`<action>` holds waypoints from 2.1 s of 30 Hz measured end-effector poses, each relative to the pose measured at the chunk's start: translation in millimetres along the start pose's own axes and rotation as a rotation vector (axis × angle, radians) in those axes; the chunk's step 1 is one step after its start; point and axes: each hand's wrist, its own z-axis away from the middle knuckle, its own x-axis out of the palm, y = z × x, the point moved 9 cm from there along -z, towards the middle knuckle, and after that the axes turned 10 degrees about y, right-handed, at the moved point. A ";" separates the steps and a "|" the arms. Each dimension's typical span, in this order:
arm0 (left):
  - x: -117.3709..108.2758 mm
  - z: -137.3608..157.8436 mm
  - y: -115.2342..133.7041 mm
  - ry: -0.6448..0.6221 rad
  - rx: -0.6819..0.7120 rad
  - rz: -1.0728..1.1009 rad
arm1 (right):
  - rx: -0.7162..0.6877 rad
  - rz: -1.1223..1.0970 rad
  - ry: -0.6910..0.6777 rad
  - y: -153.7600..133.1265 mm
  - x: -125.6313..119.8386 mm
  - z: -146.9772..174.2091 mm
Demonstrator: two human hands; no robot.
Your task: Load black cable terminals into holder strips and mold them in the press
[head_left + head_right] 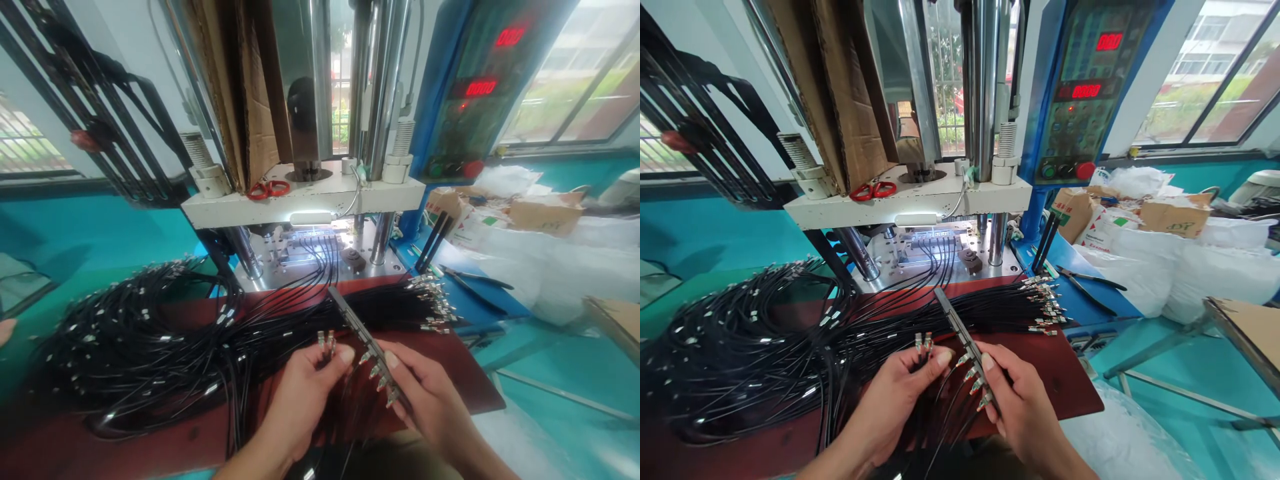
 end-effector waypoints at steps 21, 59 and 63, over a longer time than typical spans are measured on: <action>13.3 4.7 -6.0 -0.081 -0.045 -0.051 | 0.000 -0.004 -0.104 -5.0 4.4 4.0; -14.6 -4.9 -12.8 0.123 -0.070 -0.016 | -0.215 0.213 0.131 -11.7 -16.4 3.8; -12.3 -7.0 -13.2 0.098 -0.052 -0.027 | -0.239 0.209 0.053 -9.8 -7.5 2.9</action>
